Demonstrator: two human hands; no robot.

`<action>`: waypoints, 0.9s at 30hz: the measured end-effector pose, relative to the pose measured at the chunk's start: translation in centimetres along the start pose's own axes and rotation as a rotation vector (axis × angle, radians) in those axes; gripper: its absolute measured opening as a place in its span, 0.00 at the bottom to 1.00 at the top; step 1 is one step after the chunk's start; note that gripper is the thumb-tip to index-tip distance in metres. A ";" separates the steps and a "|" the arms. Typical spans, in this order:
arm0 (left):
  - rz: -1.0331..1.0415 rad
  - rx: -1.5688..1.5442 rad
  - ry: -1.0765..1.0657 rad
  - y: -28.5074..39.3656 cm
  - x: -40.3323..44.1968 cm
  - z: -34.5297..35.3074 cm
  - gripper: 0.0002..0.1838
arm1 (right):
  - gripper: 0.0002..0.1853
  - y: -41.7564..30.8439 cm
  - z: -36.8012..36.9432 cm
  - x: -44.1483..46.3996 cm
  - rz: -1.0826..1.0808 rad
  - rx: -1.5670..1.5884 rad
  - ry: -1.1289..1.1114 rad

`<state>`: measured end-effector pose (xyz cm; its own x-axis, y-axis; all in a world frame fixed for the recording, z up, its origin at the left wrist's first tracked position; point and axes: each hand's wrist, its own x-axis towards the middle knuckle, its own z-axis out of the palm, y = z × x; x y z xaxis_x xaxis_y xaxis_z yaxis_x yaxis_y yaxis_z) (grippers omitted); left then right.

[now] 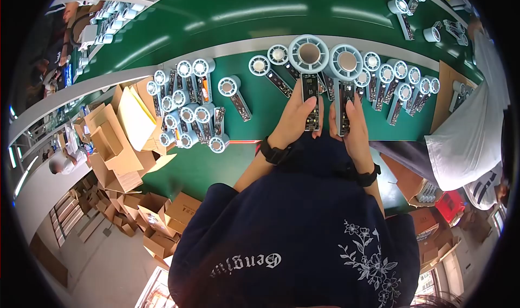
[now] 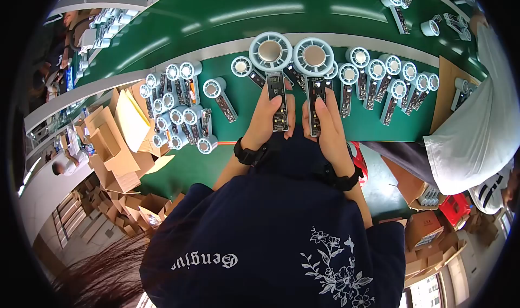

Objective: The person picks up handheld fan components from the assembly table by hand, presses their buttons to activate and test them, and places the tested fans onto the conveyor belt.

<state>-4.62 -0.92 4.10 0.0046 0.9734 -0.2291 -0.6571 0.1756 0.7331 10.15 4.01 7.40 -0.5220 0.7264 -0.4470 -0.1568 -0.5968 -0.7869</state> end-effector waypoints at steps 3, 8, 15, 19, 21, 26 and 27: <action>0.006 0.027 0.004 -0.1 0.0 -0.2 0.20 | 0.13 0.3 0.1 0.2 -0.012 -0.019 0.012; 0.014 0.110 0.030 0.0 -0.1 -0.1 0.19 | 0.16 0.9 -0.5 0.4 0.029 -0.026 -0.035; 0.017 0.138 0.038 0.0 -0.3 -0.1 0.20 | 0.16 1.1 0.3 0.4 -0.019 -0.110 0.038; 0.023 0.138 -0.001 0.1 -0.4 -0.2 0.19 | 0.17 0.7 0.5 0.0 -0.036 -0.122 0.059; 0.038 0.111 -0.008 0.0 -0.5 -0.1 0.19 | 0.17 0.8 0.4 -0.2 -0.040 -0.127 0.058; 0.013 0.110 -0.020 0.1 -0.8 -0.3 0.20 | 0.16 1.0 -0.7 -0.6 0.000 -0.075 -0.042; 0.003 0.104 -0.013 0.2 -0.8 -0.1 0.20 | 0.16 1.0 -0.6 -0.7 -0.011 -0.079 -0.037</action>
<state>-4.85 -1.70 4.37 0.0129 0.9757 -0.2187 -0.5752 0.1861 0.7966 10.87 3.17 6.68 -0.5518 0.7189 -0.4228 -0.0968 -0.5588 -0.8236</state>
